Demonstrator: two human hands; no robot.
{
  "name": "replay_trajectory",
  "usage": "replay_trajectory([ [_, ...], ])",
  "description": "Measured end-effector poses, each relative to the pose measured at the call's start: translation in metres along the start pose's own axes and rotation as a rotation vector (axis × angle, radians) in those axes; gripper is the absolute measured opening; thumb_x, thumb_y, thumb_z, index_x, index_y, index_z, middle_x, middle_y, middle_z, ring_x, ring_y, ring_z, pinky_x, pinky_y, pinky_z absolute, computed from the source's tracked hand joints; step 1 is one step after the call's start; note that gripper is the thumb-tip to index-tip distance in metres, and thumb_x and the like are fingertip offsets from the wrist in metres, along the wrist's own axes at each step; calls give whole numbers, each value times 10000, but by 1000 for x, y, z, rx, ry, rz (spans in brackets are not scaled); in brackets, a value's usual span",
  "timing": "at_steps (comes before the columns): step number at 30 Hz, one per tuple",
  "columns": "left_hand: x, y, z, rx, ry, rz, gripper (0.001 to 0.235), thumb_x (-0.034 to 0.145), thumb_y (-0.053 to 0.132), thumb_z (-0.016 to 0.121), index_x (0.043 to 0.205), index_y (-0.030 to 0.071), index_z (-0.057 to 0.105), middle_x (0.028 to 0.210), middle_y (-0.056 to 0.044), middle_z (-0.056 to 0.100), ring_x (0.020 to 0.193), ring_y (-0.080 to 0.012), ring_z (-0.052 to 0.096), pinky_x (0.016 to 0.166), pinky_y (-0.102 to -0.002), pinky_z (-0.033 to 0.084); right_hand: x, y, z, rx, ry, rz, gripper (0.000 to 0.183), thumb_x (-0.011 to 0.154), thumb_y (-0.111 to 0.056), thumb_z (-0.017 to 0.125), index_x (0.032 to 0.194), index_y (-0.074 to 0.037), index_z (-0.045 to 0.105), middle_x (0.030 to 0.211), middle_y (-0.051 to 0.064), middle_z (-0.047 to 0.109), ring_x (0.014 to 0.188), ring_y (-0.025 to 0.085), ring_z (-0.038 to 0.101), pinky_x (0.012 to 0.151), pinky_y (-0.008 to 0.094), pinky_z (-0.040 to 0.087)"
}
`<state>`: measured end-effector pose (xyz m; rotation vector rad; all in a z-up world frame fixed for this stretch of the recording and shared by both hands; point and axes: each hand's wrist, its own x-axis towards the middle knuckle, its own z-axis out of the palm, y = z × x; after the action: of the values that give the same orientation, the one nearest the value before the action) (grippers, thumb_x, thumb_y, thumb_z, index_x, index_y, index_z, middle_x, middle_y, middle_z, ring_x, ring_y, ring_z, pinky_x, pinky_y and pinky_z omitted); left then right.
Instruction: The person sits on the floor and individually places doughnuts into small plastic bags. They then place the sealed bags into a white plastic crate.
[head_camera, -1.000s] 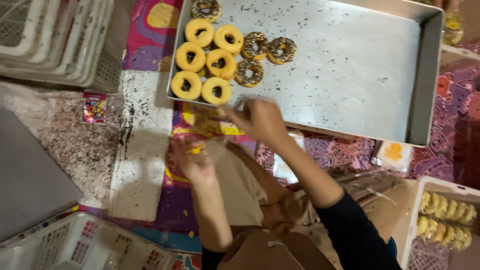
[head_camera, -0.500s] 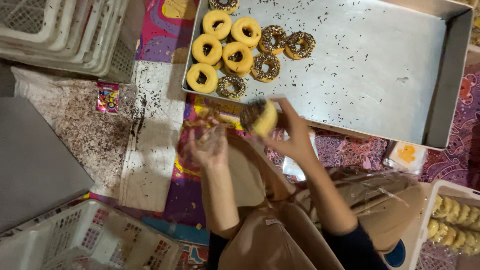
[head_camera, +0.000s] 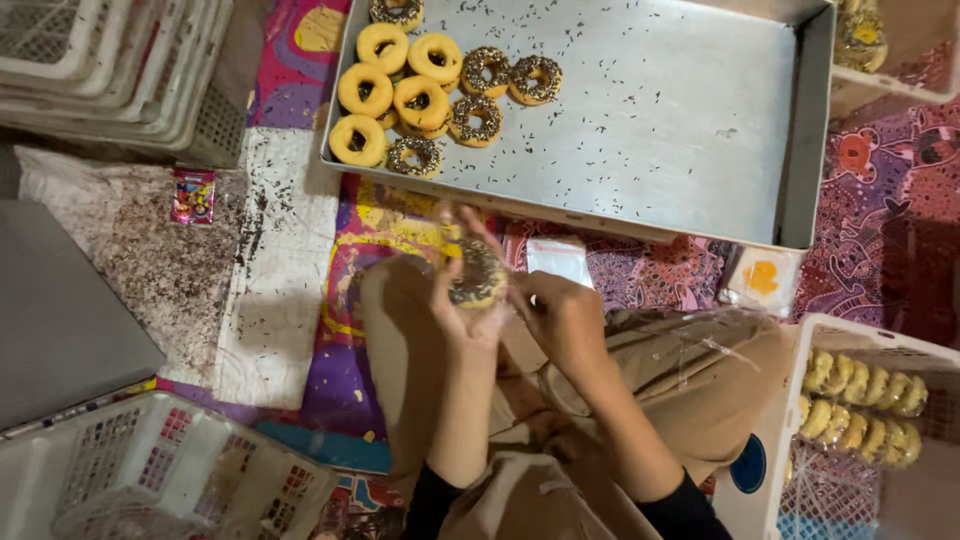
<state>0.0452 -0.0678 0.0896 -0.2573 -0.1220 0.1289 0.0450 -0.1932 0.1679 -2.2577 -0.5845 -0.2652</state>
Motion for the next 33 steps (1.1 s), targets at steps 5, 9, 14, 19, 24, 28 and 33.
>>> replay_trajectory([
  [5,-28,-24,19,15,33,-113,794,983,17,665,1682,118,302,1505,-122,519,1353,-293,562,1063,-346,547,-11,-2,-19,21,376,-110,299,805,-199,849,847,-16,616,822,123,596,725,286,591,630,396,465],
  [9,-25,-34,23,397,249,-206,760,889,79,655,1570,69,318,1478,-174,530,1347,-310,560,1047,-321,537,-25,11,-47,-291,248,-836,121,819,-113,754,823,-222,702,922,-31,737,886,219,713,691,466,532],
  [14,-44,-40,2,1318,432,209,545,1001,234,578,1481,29,421,1464,-109,517,1293,-217,533,983,-320,541,-36,12,-74,43,-83,-287,97,869,-79,767,963,-79,792,884,80,730,733,208,684,614,331,518],
  [19,-84,-32,6,1622,-146,-290,348,1008,198,567,1281,-6,634,1126,-76,708,1025,-165,676,910,-284,562,-35,2,-97,327,-288,297,187,888,-90,745,1075,-108,745,859,38,773,638,166,742,577,287,572],
  [24,-84,-36,21,1822,-109,-429,261,1059,144,576,1208,-39,689,847,-75,657,786,-133,573,703,-326,483,-23,-10,-117,-86,-74,-329,152,780,-106,808,919,-74,754,900,61,674,827,234,648,661,363,520],
  [28,-84,-30,20,1765,-287,-404,212,1057,131,534,1116,-50,628,921,-139,711,840,-200,674,764,-353,525,-11,-17,-135,-174,-184,-541,317,694,-140,790,1002,-68,805,881,16,680,801,200,618,607,349,513],
  [33,-85,-23,27,2151,-550,-341,192,994,138,586,939,-46,604,898,-241,662,844,-386,653,753,-427,494,-25,-3,-130,-159,-284,-660,345,729,-126,749,1063,-43,765,962,28,692,885,187,658,697,324,579],
])
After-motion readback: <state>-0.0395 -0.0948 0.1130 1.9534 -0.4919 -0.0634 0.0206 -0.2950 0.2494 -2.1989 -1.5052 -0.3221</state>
